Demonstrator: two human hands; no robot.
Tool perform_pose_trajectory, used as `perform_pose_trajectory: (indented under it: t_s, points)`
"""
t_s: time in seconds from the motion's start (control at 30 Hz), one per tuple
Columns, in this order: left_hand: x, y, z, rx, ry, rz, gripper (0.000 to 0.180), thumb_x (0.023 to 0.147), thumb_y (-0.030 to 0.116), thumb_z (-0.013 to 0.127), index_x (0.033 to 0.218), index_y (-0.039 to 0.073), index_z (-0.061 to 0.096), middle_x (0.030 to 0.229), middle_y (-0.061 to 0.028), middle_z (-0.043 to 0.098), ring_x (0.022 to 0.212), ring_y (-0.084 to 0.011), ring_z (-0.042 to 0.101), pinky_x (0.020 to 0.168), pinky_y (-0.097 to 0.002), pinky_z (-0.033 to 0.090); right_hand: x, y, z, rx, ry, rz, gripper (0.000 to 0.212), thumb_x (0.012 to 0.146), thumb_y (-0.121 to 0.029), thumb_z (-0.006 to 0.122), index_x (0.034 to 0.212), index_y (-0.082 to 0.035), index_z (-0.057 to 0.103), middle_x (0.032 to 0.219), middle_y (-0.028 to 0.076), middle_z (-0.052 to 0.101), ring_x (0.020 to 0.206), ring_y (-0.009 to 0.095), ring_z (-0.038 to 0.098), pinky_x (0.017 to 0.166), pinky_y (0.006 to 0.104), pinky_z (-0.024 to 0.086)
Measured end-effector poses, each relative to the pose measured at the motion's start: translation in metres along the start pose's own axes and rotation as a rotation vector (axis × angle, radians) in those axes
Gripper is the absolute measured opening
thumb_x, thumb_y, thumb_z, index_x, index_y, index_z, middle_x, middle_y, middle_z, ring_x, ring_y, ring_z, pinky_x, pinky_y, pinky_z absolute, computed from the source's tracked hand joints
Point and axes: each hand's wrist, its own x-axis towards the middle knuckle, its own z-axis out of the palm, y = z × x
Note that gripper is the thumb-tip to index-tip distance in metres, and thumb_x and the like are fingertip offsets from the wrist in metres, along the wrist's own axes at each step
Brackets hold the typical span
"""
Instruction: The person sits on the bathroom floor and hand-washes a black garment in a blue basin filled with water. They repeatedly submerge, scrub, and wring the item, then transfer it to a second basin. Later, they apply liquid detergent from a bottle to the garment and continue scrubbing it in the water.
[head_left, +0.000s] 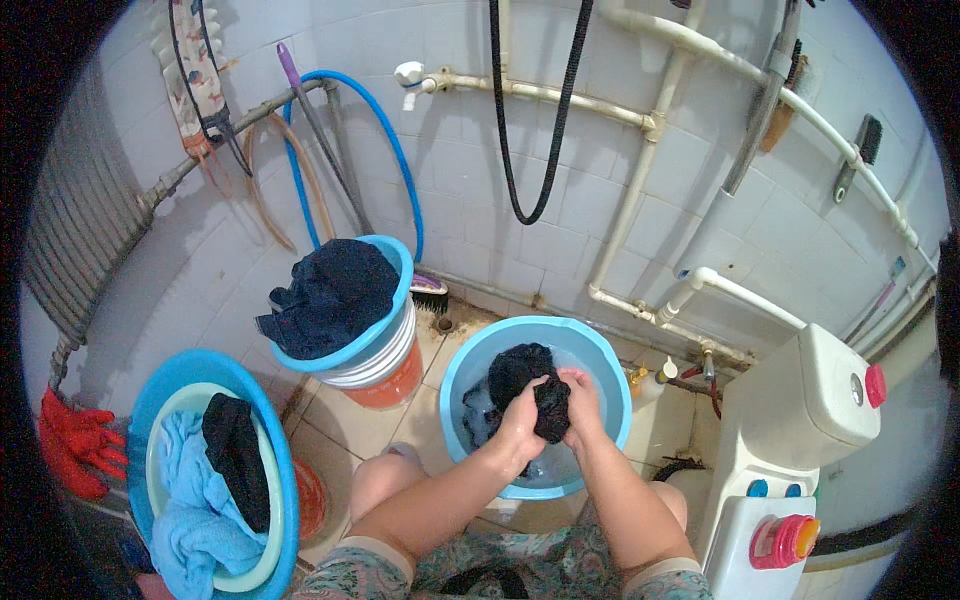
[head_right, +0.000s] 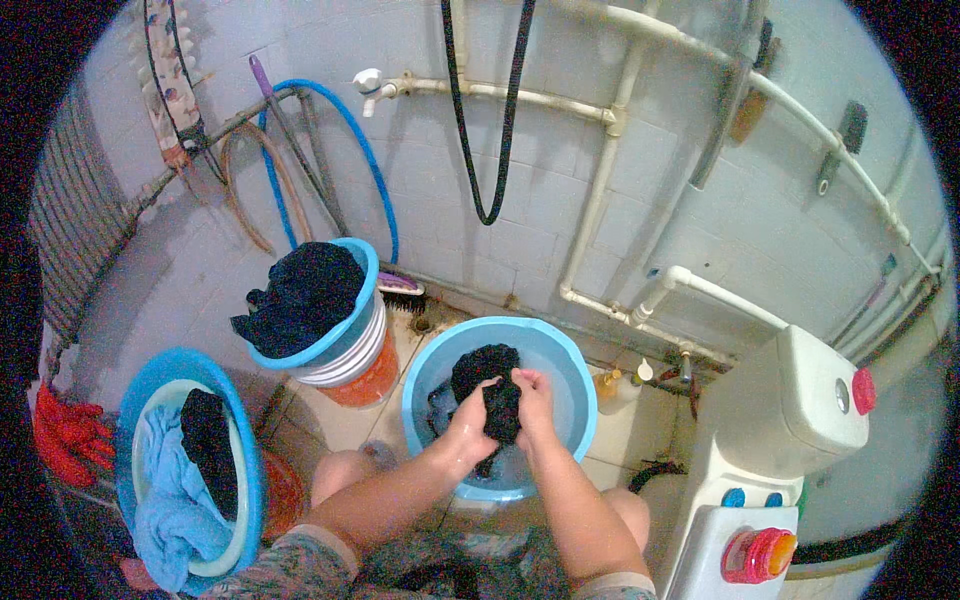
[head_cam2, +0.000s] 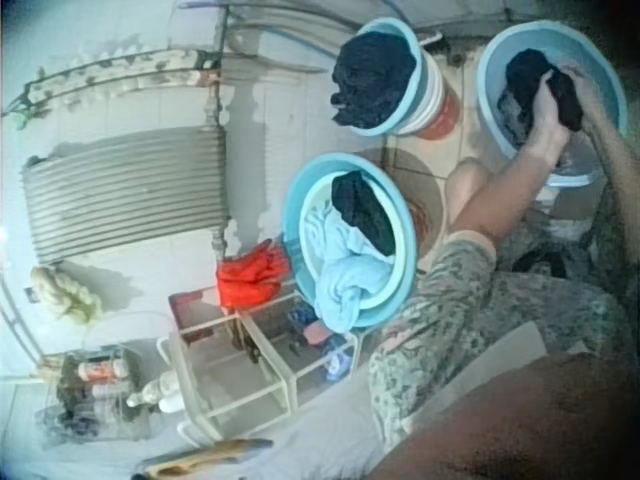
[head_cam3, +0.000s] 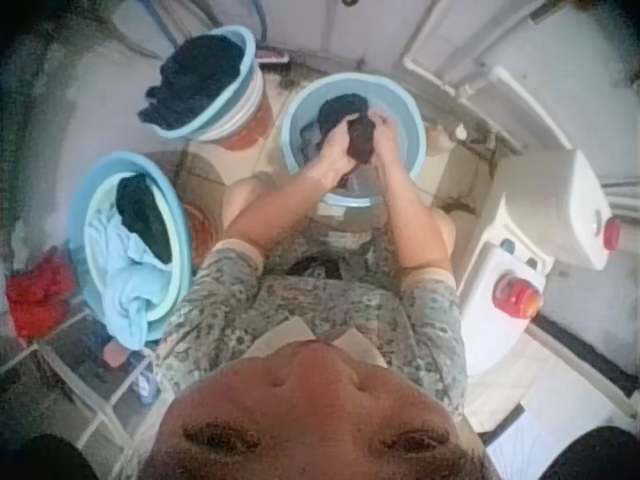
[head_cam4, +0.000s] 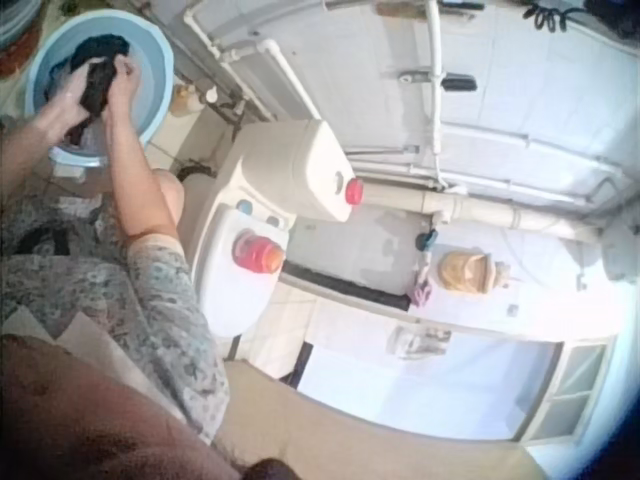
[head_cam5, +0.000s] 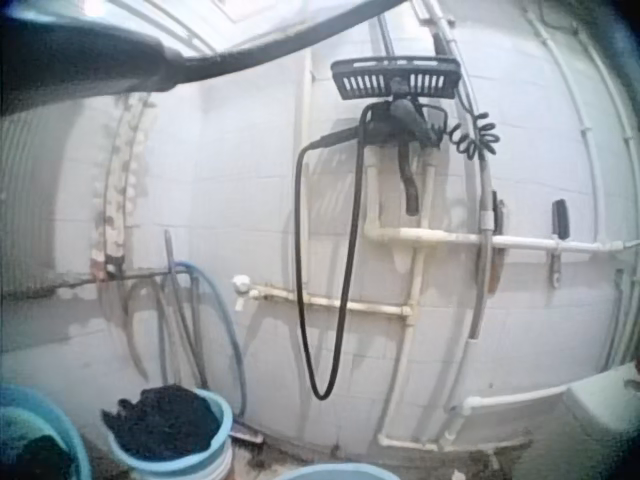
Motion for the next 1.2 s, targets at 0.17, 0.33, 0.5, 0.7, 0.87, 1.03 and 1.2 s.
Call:
perform_pose_trajectory:
  t_s: [0.17, 0.33, 0.5, 0.7, 0.87, 1.03, 1.2]
  points:
    - [-0.003, 0.035, 0.0, 0.043, -0.108, -0.06, 0.033, 0.089, 0.037, 0.046, 0.107, 0.011, 0.059, 0.104, -0.0063, 0.063, 0.095, -0.0236, 0.06, 0.085, -0.0387, 0.048, -0.029, -0.029, 0.01, 0.317, -0.199, 0.458, 0.03, 0.086, -0.03, 0.055, 0.108, -0.01, 0.057, 0.103, 0.006, 0.061, 0.094, 0.021, 0.059, 0.08, 0.0336, 0.048]
    - [-0.014, 0.036, 0.008, 0.238, 0.044, -0.176, 0.047, 0.087, 0.05, 0.047, 0.121, 0.016, 0.051, 0.122, -0.0057, 0.053, 0.114, -0.0251, 0.049, 0.098, -0.0516, 0.033, -0.018, -0.036, -0.002, 0.03, -0.097, -0.049, 0.031, 0.079, -0.029, 0.066, 0.098, -0.007, 0.058, 0.098, 0.005, 0.062, 0.085, 0.017, 0.058, 0.069, 0.0333, 0.047]
    - [-0.003, 0.04, -0.009, 0.095, -0.43, -0.162, 0.049, 0.087, 0.05, 0.049, 0.11, 0.008, 0.053, 0.109, -0.0078, 0.058, 0.102, -0.0218, 0.056, 0.092, -0.0383, 0.044, -0.065, -0.025, 0.028, -0.824, -0.14, -0.965, 0.026, 0.064, -0.016, 0.074, 0.075, -0.007, 0.053, 0.076, 0.009, 0.054, 0.08, 0.028, 0.055, 0.079, 0.039, 0.041]
    - [-0.008, 0.01, -0.019, 0.061, -0.156, -0.044, 0.032, 0.093, 0.027, 0.039, 0.116, 0.009, 0.051, 0.112, -0.0083, 0.057, 0.106, -0.0207, 0.054, 0.094, -0.0367, 0.043, -0.044, -0.02, 0.03, -0.725, -0.039, -0.948, 0.039, 0.065, -0.001, 0.061, 0.103, -0.005, 0.057, 0.097, 0.015, 0.053, 0.103, 0.032, 0.048, 0.094, 0.0412, 0.036]
    - [-0.008, 0.004, 0.005, 0.084, -0.042, 0.023, 0.031, 0.09, 0.03, 0.043, 0.117, 0.016, 0.05, 0.12, -0.0077, 0.052, 0.107, -0.0256, 0.052, 0.093, -0.0471, 0.04, -0.037, -0.003, 0.018, -0.585, -0.004, -0.505, 0.037, 0.081, -0.006, 0.054, 0.118, -0.005, 0.052, 0.127, 0.018, 0.046, 0.123, 0.032, 0.037, 0.103, 0.0406, 0.027]
    - [0.029, 0.018, -0.059, 0.222, -0.206, 0.201, 0.035, 0.09, 0.027, 0.041, 0.12, 0.01, 0.048, 0.117, -0.0087, 0.052, 0.108, -0.0234, 0.051, 0.094, -0.0415, 0.041, -0.058, 0.012, 0.033, -0.586, -0.175, -0.706, 0.041, 0.085, -0.007, 0.052, 0.126, -0.005, 0.045, 0.128, 0.014, 0.048, 0.131, 0.032, 0.027, 0.108, 0.0406, 0.019]
    - [-0.005, -0.026, -0.017, 0.066, -0.02, 0.098, 0.033, 0.089, 0.015, 0.048, 0.121, 0.009, 0.047, 0.12, -0.0076, 0.053, 0.11, -0.021, 0.051, 0.096, -0.0375, 0.04, -0.006, -0.015, -0.001, -0.499, 0.104, -0.207, 0.041, 0.092, -0.029, 0.042, 0.119, 0.001, 0.049, 0.119, 0.02, 0.054, 0.112, 0.034, 0.05, 0.095, 0.0376, 0.038]
